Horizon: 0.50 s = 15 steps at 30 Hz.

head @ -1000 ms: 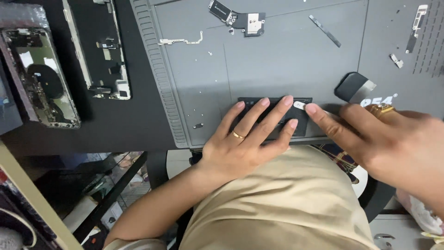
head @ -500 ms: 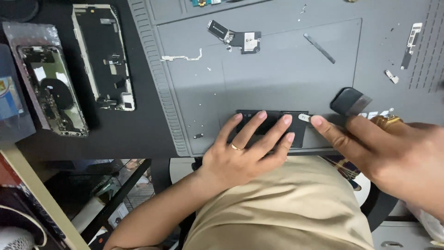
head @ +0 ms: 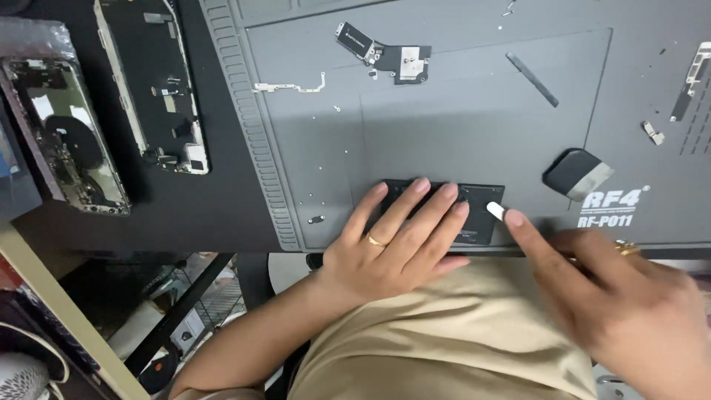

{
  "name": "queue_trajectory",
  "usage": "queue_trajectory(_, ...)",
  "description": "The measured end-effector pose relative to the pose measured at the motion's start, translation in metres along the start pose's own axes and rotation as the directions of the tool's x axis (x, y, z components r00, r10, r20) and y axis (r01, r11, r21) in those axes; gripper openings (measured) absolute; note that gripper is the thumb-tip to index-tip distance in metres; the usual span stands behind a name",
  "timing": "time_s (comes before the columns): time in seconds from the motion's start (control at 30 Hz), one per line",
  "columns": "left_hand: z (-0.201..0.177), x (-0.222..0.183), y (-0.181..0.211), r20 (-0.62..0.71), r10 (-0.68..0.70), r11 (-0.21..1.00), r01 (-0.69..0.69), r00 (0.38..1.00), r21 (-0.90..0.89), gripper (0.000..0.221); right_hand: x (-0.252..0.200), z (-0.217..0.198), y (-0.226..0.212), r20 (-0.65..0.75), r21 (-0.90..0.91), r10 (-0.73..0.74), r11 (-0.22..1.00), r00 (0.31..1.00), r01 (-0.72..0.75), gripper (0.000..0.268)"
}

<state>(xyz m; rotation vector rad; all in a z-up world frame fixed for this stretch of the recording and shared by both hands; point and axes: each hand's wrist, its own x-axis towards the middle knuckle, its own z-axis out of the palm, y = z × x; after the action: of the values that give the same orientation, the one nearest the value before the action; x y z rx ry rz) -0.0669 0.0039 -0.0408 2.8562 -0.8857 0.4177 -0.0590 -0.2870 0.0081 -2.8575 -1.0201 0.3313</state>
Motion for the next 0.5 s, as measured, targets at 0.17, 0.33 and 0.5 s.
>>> queue_trajectory(0.17, 0.001, -0.001, 0.001, 0.035, 0.002, 1.0, -0.003, 0.999, 0.008, 0.063, -0.007, 0.009, -0.019, 0.026, -0.06, 0.036, 0.998, 0.999, -0.035, 0.057)
queue_trajectory(0.33, 0.001, -0.004, 0.002, 0.07, 0.007, 1.0, -0.007, 0.998, -0.001, 0.066, -0.013, 0.011, -0.028, 0.016, -0.034, 0.05, 0.998, 0.999, -0.05, 0.06)
queue_trajectory(0.5, -0.001, -0.003, 0.001, 0.051, 0.001, 1.0, -0.001, 0.999, 0.005, 0.065, -0.017, 0.001, -0.023, 0.055, -0.022, 0.012, 1.0, 0.998, -0.011, 0.061)
